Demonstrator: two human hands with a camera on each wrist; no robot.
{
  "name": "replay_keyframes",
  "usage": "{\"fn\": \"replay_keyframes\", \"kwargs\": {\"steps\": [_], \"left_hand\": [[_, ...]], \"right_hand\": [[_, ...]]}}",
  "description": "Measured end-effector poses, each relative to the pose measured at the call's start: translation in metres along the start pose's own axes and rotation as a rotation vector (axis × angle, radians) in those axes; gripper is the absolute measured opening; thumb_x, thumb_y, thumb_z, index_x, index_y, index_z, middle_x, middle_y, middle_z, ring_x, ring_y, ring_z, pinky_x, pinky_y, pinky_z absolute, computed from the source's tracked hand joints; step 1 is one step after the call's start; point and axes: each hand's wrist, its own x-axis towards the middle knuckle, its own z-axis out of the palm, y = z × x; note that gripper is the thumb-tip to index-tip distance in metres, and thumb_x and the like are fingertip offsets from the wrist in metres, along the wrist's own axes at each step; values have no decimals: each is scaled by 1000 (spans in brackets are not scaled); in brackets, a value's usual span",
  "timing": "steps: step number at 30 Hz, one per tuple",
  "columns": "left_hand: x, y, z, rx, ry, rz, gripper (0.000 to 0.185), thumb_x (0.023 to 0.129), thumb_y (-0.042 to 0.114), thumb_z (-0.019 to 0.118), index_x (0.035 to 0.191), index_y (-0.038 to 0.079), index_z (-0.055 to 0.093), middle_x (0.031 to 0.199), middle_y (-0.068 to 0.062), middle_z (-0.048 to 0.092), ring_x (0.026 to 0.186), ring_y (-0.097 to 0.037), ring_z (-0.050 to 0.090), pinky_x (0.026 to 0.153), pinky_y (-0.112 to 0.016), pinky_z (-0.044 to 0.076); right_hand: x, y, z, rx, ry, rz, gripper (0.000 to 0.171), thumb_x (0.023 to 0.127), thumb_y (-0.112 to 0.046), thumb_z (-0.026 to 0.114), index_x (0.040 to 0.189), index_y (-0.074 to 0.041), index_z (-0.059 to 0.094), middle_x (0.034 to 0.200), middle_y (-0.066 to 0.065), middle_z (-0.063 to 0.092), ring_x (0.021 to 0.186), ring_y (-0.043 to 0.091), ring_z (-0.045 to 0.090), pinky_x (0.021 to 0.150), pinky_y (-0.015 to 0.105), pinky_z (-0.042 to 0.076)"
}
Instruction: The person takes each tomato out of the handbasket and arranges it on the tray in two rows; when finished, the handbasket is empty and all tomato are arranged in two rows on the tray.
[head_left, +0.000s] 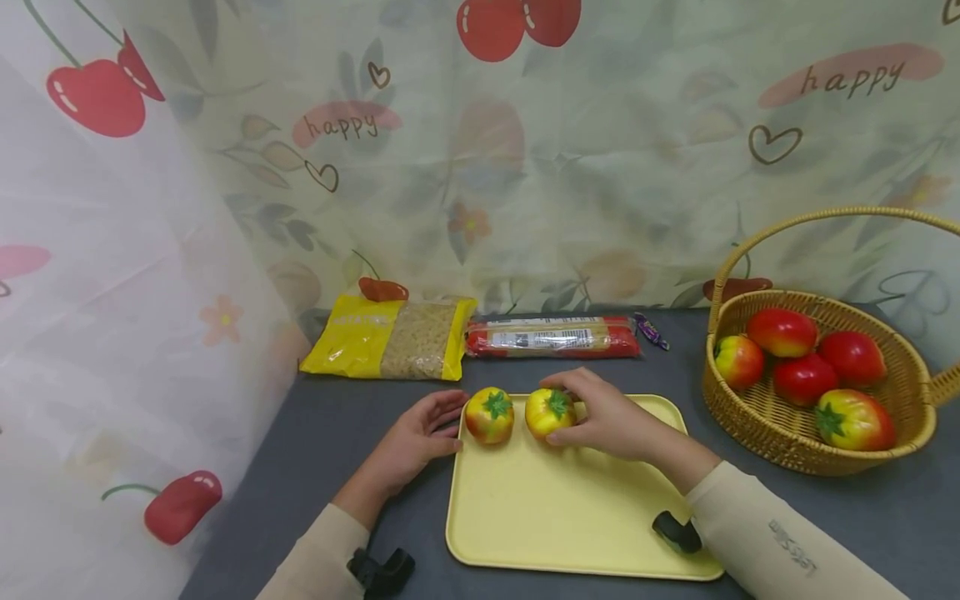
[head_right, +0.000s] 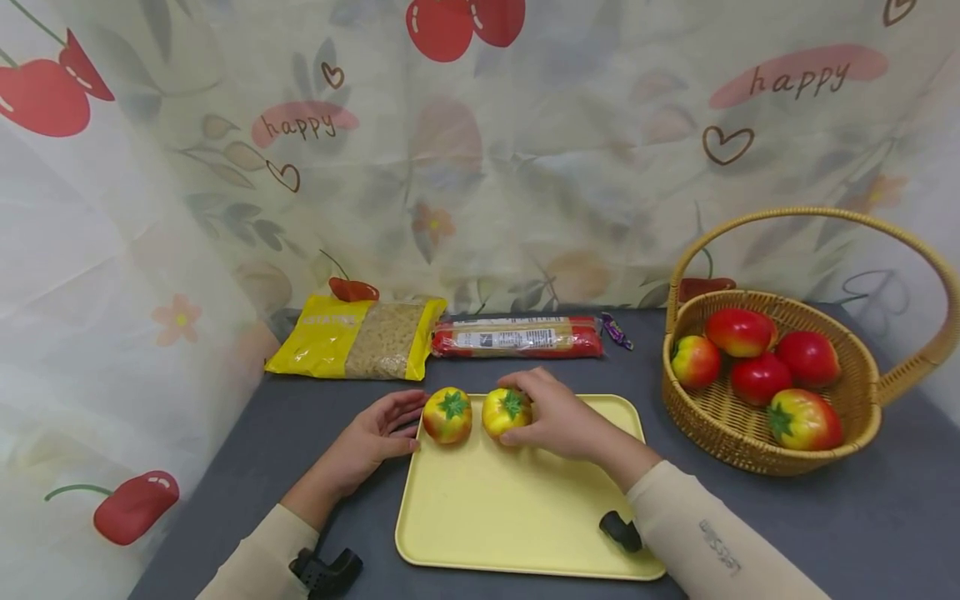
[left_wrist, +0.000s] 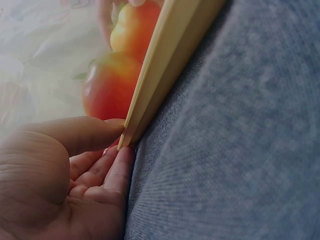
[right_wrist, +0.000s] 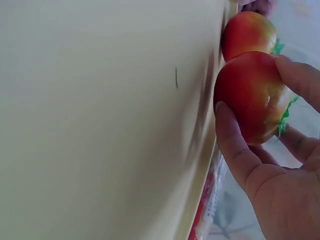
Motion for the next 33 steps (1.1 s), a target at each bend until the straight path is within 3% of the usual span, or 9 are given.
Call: {"fn": "replay_keyframes", "kwargs": {"steps": [8, 33], "left_hand": [[-1, 1, 1, -3, 2, 0, 75, 94, -11, 76, 161, 1, 45, 164, -16, 48, 152, -33, 43, 117, -43, 45], [0, 0, 0, 0, -5, -7, 75, 94, -12, 76, 161, 1, 45, 164, -16, 47, 152, -34, 44, 116, -43, 46]], "right_hand": [[11, -3, 9, -36, 10, 6, 69, 93, -30, 90, 149, -3, 61, 141, 16, 56, 124, 34, 56, 108, 58, 49], [15, -7, 12, -7, 17, 45, 71, 94, -32, 90, 151, -5, 59, 142, 16, 55, 128, 35, 56, 111, 58, 49]]}}
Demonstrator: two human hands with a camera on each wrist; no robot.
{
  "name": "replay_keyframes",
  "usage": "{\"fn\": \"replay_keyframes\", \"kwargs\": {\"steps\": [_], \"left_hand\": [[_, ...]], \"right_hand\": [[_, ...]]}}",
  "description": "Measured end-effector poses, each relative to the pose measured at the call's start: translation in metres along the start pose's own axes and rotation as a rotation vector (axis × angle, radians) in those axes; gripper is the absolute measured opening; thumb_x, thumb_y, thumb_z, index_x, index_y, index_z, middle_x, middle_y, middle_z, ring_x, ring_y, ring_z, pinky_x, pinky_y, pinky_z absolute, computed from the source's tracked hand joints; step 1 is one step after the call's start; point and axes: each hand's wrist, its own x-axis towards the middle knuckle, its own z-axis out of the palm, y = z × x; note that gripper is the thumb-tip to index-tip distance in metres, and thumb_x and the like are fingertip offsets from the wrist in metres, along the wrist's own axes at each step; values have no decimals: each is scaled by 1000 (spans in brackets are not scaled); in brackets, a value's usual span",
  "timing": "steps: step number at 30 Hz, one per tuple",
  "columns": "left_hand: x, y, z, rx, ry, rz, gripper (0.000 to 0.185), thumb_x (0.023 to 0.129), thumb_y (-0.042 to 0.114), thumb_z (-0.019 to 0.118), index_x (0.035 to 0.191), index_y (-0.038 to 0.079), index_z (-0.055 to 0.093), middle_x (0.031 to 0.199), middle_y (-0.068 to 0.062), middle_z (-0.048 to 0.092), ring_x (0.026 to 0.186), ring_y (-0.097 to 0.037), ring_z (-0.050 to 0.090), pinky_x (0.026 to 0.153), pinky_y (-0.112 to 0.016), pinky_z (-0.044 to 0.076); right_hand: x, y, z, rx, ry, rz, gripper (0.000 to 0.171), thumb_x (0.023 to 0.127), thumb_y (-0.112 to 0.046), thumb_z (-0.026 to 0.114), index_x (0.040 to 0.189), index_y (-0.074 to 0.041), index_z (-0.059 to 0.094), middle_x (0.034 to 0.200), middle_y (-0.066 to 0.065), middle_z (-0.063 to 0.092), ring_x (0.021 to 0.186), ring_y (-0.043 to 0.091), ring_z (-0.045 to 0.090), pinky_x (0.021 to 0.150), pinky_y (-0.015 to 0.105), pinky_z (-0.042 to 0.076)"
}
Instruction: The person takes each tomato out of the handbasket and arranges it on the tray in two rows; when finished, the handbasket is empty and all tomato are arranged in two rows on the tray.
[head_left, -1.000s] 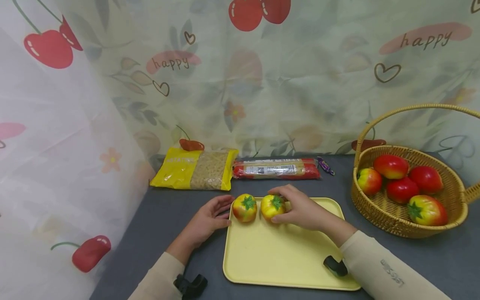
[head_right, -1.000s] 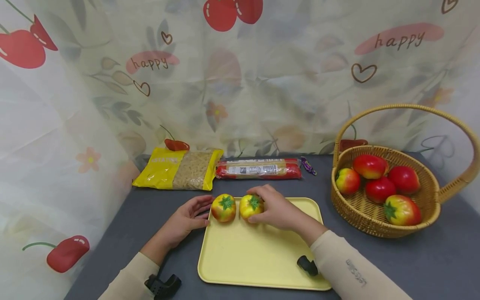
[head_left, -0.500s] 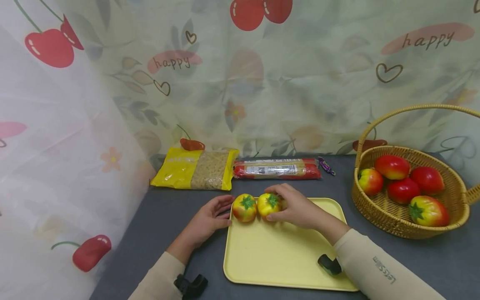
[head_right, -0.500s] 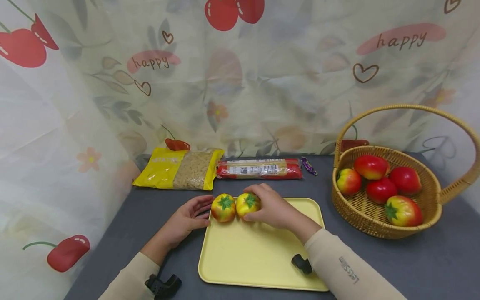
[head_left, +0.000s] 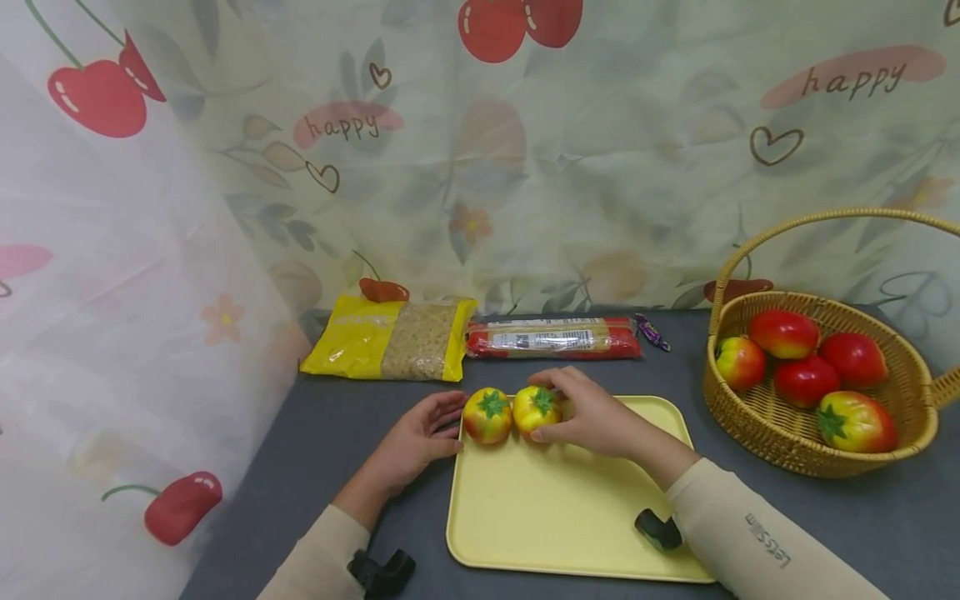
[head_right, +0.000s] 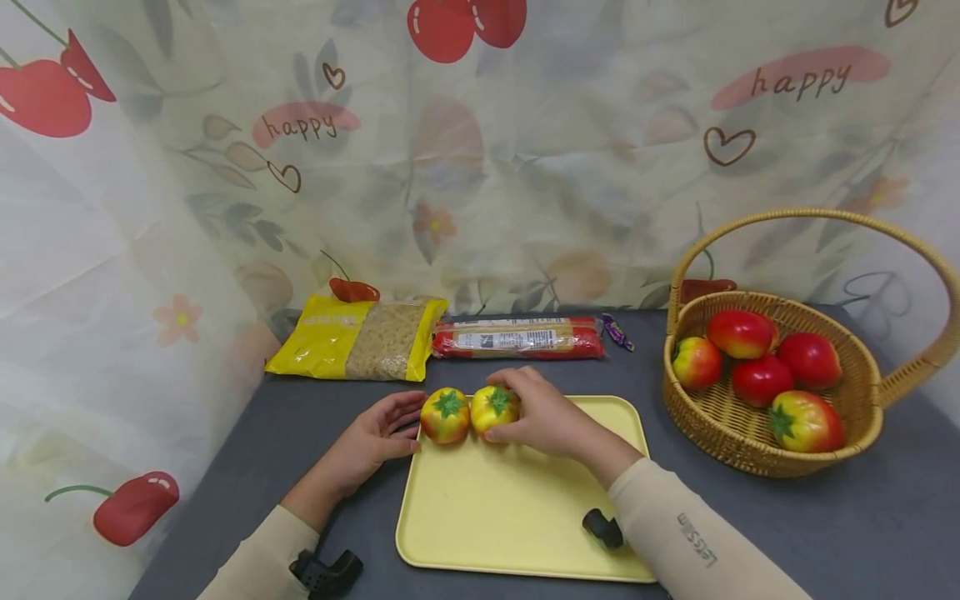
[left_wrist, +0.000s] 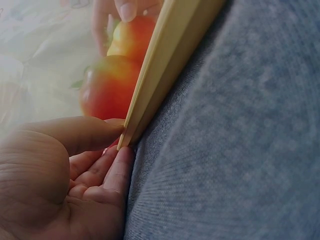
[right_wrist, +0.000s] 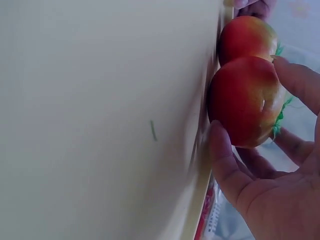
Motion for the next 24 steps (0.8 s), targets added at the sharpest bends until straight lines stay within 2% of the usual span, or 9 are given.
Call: {"fn": "replay_keyframes", "kwargs": {"steps": [4, 12, 18, 24], "left_hand": [[0, 0, 0, -2, -2, 4, 75, 93, -12, 76, 161, 1, 45, 164, -16, 47, 152, -34, 44, 116, -43, 46], [0, 0, 0, -4, -1, 3, 75, 94, -12, 75, 161, 1, 45, 164, -16, 47, 152, -34, 44, 117, -43, 46], [0, 0, 0, -3, -3, 1, 75, 94, -11, 76, 161, 1, 45, 164, -16, 47, 152, -34, 43, 117, -43, 45], [0, 0, 0, -2, 1, 0, 75, 94, -12, 76, 161, 1, 45, 164, -15, 47, 152, -33, 44, 116, -43, 46]], "right_hand": [[-3, 2, -2, 10, 13, -2, 72, 94, -32, 89, 152, -6, 58, 144, 16, 54, 130, 35, 57, 112, 58, 48], [-13, 5, -17, 80, 28, -21, 70, 98, -33, 86, 154, -6, 55, 148, 22, 54, 132, 43, 58, 100, 56, 58], [-25, 3, -33, 93, 87, -40, 65, 102, -33, 80, 156, -8, 53, 147, 16, 58, 131, 42, 60, 101, 61, 56], [-39, 3, -52, 92, 156, -59, 58, 106, -29, 76, 157, -10, 53, 145, 14, 60, 129, 38, 62, 100, 59, 57]]}}
